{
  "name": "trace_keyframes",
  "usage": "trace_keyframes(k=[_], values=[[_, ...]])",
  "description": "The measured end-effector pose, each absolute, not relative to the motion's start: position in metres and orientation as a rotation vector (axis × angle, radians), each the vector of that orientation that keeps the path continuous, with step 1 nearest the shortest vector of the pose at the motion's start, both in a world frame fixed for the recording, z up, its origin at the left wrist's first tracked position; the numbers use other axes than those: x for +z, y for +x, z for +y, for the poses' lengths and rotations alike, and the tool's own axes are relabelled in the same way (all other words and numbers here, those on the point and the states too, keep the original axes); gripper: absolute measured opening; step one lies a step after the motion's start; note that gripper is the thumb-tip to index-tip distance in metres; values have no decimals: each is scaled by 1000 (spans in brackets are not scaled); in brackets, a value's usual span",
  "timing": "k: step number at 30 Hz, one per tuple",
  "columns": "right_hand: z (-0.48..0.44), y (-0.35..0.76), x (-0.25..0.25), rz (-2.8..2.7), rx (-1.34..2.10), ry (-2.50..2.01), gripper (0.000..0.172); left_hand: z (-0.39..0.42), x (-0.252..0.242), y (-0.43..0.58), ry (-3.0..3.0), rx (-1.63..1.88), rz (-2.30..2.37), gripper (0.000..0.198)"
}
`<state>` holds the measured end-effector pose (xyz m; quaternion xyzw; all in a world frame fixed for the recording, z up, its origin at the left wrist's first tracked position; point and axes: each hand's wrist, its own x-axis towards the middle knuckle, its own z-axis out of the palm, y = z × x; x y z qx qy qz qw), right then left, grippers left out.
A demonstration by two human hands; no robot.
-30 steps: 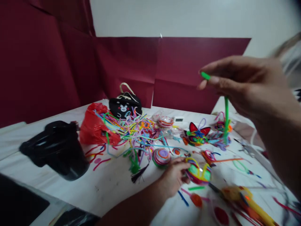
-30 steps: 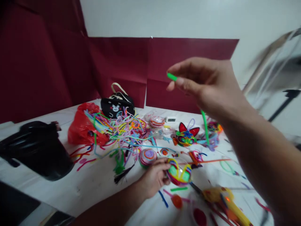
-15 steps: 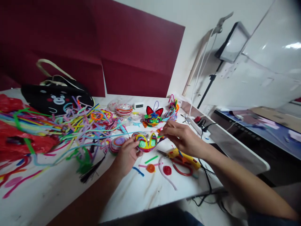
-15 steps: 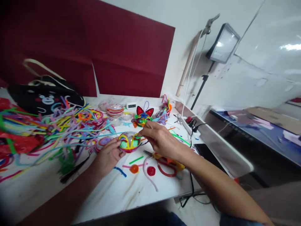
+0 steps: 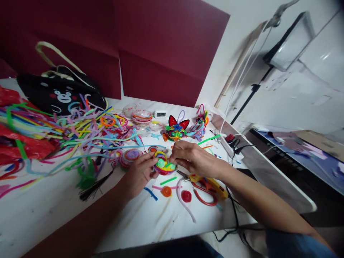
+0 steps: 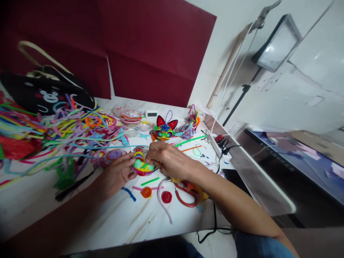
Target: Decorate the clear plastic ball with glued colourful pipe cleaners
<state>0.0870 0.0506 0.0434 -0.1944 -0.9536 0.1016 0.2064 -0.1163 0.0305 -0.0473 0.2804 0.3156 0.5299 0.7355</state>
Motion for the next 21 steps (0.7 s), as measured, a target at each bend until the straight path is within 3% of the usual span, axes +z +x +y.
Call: trace_keyframes(k=[21], values=[[66, 67, 59, -2910, 393, -608, 19, 29, -42, -117, 665, 1090, 759, 25]])
